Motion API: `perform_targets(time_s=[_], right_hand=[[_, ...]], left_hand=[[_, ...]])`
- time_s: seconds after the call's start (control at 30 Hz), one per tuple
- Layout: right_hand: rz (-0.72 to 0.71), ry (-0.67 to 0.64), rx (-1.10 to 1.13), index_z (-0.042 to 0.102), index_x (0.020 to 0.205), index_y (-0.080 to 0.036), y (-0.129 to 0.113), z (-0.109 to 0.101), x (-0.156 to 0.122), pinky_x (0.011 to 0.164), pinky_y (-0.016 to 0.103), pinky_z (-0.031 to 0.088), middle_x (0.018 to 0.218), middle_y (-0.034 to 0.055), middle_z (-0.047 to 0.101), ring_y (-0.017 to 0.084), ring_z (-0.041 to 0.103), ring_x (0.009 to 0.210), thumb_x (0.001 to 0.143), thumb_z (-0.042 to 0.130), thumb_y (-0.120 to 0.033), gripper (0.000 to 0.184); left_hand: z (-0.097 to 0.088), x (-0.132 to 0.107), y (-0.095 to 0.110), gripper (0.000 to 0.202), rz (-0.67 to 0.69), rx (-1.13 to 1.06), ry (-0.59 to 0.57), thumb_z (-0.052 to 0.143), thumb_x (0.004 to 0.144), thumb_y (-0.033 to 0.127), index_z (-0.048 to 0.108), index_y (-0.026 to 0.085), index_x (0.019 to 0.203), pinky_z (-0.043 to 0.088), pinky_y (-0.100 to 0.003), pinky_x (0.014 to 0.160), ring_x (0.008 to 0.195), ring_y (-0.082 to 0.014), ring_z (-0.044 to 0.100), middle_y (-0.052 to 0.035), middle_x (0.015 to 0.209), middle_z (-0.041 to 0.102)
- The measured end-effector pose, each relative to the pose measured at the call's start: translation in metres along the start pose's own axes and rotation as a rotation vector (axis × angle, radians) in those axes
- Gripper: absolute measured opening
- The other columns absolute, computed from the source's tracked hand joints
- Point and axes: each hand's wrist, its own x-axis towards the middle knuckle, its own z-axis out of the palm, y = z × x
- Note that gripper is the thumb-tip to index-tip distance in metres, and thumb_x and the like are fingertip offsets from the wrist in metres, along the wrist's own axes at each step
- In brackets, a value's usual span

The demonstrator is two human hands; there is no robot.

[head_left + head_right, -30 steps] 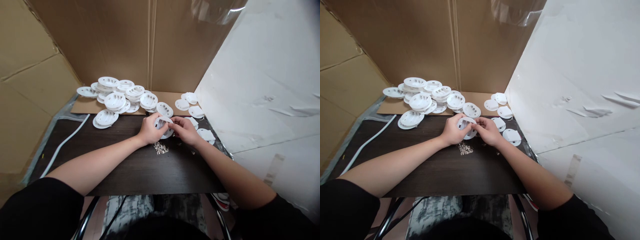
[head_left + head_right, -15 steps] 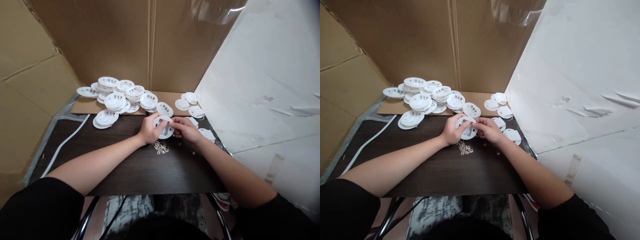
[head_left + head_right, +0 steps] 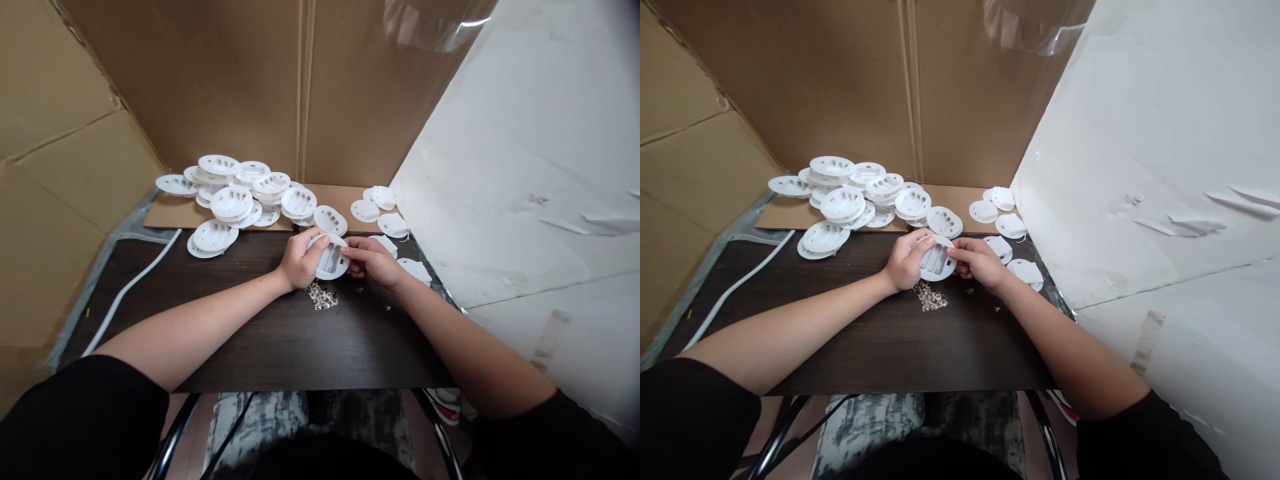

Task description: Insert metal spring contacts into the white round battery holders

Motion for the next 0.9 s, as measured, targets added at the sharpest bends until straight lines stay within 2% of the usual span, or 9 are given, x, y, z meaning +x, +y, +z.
perform_targets(time_s=[0.3, 0.43, 0.57, 0.67, 0.83, 0.9], right_hand=[[-0.002, 0.107, 0.005, 0.066, 0.088, -0.020, 0.004, 0.002, 0.002, 0.046, 0.023, 0.020, 0.057, -0.0068, 0.045, 0.010, 0.036, 0.051, 0.080, 0.089, -0.050, 0.039], [-0.038, 0.184, 0.033, 0.067, 0.093, -0.020, 0.006, -0.001, 0.005, 0.045, 0.023, 0.020, 0.057, -0.0077, 0.046, 0.009, 0.035, 0.049, 0.079, 0.089, -0.050, 0.039], [-0.131, 0.283, 0.099, 0.066, 0.095, -0.021, 0.004, -0.004, 0.008, 0.043, 0.022, 0.024, 0.063, -0.0062, 0.053, 0.008, 0.039, 0.048, 0.077, 0.091, -0.050, 0.043], [-0.184, 0.334, 0.136, 0.065, 0.094, -0.021, 0.001, -0.007, 0.010, 0.042, 0.021, 0.028, 0.066, -0.0055, 0.056, 0.008, 0.042, 0.048, 0.075, 0.092, -0.050, 0.045], [-0.199, 0.377, 0.132, 0.065, 0.098, -0.020, 0.002, -0.012, 0.015, 0.040, 0.020, 0.030, 0.064, -0.0065, 0.056, 0.007, 0.042, 0.047, 0.070, 0.095, -0.053, 0.053], [-0.209, 0.388, 0.094, 0.065, 0.100, -0.020, 0.004, -0.013, 0.017, 0.039, 0.020, 0.031, 0.060, -0.0081, 0.053, 0.008, 0.042, 0.046, 0.071, 0.094, -0.056, 0.054]], left_hand=[[-0.001, 0.007, -0.003, 0.042, -0.088, -0.230, -0.014, 0.064, 0.100, 0.054, 0.060, 0.019, 0.077, 0.034, -0.030, 0.052, 0.056, -0.0133, 0.047, 0.0000, 0.063, 0.052], [0.000, 0.008, -0.003, 0.035, -0.191, -0.235, -0.014, 0.068, 0.096, 0.054, 0.066, 0.020, 0.098, 0.034, -0.028, 0.043, 0.045, -0.0133, 0.052, 0.0005, 0.063, 0.061], [0.001, 0.009, -0.004, 0.037, -0.245, -0.261, 0.031, 0.078, 0.088, 0.048, 0.057, 0.023, 0.105, 0.032, -0.025, 0.036, 0.039, -0.0123, 0.054, 0.0037, 0.065, 0.064], [0.002, 0.011, -0.005, 0.036, -0.256, -0.243, 0.072, 0.079, 0.088, 0.047, 0.053, 0.023, 0.096, 0.032, -0.022, 0.035, 0.038, -0.0096, 0.053, 0.0052, 0.064, 0.063], [0.003, 0.013, -0.006, 0.043, -0.274, -0.187, -0.059, 0.074, 0.092, 0.056, 0.057, 0.019, 0.079, 0.034, -0.020, 0.035, 0.038, -0.0073, 0.050, -0.0002, 0.065, 0.066], [0.003, 0.013, -0.006, 0.043, -0.268, -0.187, -0.043, 0.074, 0.092, 0.056, 0.059, 0.018, 0.080, 0.036, -0.021, 0.034, 0.038, -0.0073, 0.050, -0.0013, 0.067, 0.068]])
